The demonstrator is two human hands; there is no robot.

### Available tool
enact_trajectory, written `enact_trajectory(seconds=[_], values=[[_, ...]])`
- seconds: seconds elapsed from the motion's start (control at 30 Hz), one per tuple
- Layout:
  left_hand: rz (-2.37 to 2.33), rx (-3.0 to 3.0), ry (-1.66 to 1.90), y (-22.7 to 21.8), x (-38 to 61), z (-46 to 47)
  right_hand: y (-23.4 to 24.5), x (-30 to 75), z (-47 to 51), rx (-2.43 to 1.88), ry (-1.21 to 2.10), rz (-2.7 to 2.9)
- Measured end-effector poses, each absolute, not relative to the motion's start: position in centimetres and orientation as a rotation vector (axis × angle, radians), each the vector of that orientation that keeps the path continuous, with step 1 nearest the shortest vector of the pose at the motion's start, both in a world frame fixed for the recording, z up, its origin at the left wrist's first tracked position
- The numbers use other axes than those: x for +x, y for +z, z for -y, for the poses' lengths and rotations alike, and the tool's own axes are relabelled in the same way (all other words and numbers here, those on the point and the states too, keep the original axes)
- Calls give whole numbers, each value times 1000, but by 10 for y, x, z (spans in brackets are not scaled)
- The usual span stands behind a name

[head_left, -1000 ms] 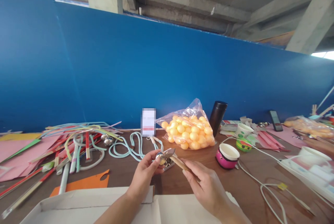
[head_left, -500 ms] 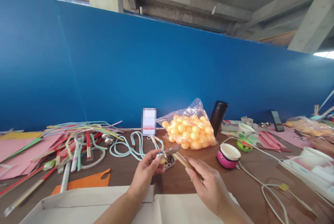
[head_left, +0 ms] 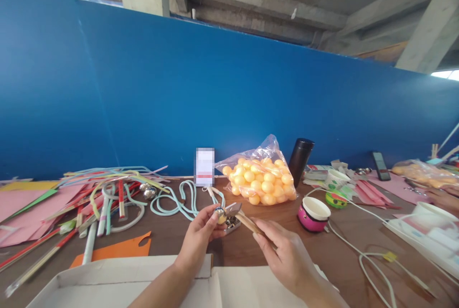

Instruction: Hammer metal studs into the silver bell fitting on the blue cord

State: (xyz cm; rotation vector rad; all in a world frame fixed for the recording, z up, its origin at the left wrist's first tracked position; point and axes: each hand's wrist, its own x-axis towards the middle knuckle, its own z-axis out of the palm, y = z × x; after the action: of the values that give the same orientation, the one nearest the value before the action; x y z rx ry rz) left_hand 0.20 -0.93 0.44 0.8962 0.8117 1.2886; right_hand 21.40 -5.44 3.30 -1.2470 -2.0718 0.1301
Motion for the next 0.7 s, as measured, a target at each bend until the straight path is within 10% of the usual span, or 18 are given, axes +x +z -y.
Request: enact_trajectory(seconds=[0.7], values=[[-854,956,1292,1,3,10,33,212,56,-1229,105,2075]])
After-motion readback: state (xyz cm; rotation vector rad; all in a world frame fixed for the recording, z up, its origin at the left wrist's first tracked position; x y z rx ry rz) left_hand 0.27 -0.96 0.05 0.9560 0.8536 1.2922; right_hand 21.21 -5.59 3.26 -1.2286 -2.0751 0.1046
